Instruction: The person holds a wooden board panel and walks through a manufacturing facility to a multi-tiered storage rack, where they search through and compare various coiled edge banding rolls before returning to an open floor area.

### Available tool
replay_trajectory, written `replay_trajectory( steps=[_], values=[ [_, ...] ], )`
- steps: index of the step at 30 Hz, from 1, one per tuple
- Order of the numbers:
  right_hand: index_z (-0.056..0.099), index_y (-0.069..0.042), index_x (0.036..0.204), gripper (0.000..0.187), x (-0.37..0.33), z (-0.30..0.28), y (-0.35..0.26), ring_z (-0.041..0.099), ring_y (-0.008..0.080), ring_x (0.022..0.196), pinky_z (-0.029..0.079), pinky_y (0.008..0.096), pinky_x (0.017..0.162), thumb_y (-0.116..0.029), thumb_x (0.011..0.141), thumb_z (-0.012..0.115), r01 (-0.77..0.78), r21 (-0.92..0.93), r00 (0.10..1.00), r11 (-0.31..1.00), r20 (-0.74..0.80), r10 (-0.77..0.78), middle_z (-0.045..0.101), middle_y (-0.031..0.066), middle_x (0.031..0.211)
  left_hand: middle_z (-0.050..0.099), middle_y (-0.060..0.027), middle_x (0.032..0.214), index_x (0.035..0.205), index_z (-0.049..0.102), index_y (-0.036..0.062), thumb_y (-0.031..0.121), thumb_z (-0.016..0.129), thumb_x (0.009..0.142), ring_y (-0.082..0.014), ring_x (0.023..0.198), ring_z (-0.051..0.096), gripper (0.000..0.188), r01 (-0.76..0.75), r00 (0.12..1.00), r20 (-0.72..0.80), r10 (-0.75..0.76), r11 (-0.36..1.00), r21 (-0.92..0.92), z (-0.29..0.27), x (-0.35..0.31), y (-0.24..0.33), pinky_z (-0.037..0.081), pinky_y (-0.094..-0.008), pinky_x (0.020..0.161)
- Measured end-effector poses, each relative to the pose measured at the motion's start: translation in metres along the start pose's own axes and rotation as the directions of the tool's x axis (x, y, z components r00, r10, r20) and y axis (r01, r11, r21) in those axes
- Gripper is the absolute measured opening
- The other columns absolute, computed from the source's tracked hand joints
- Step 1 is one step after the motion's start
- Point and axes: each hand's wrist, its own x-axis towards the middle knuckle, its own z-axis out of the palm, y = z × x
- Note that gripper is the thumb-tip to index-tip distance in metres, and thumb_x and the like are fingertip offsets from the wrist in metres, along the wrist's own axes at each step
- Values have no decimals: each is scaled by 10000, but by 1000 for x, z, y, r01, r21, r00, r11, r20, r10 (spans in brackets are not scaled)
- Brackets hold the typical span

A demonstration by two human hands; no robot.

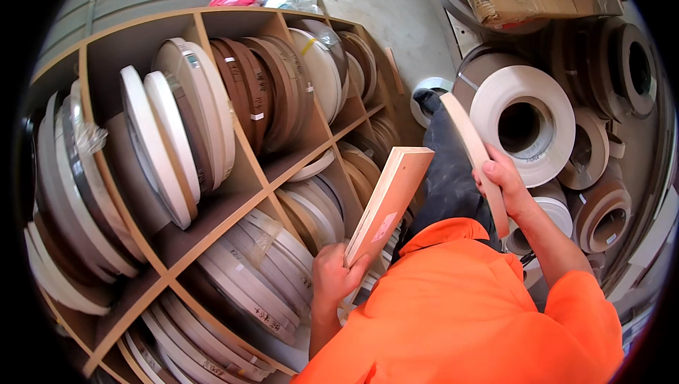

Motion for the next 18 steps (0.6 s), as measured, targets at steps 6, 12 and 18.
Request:
replay_trajectory(
  steps=[6, 12, 18],
  values=[
    [365, 23, 1356, 918, -2, 13, -11, 461, 81, 633, 379, 199, 550, -558, 683, 595, 3, -76, 1000, 997, -1, -3, 503, 37, 765, 527, -140, 622, 646, 514, 42, 189, 714, 699, -351, 620, 532, 254, -61, 991, 121, 60, 998, 7, -2, 29, 0, 427, -434, 593],
    [414, 15, 1303, 871, 7, 4, 10, 456, 83, 620, 369, 198, 542, -570, 683, 591, 1, -10, 998, 1000, -65, -1, 495, 37, 756, 530, -158, 637, 639, 520, 21, 160, 722, 673, -375, 623, 536, 247, -95, 988, 114, 105, 992, -88, 15, 16, -12, 434, -436, 589],
    [411, 14, 1284, 893, -22, 1, 41, 459, 87, 639, 375, 198, 561, -597, 667, 619, 133, -13, 989, 991, -64, -133, 504, 44, 784, 544, -139, 641, 670, 526, 37, 182, 712, 705, -350, 640, 542, 239, -82, 995, 47, 83, 996, -39, 60, -24, -37, 433, -435, 632]
  ],
)
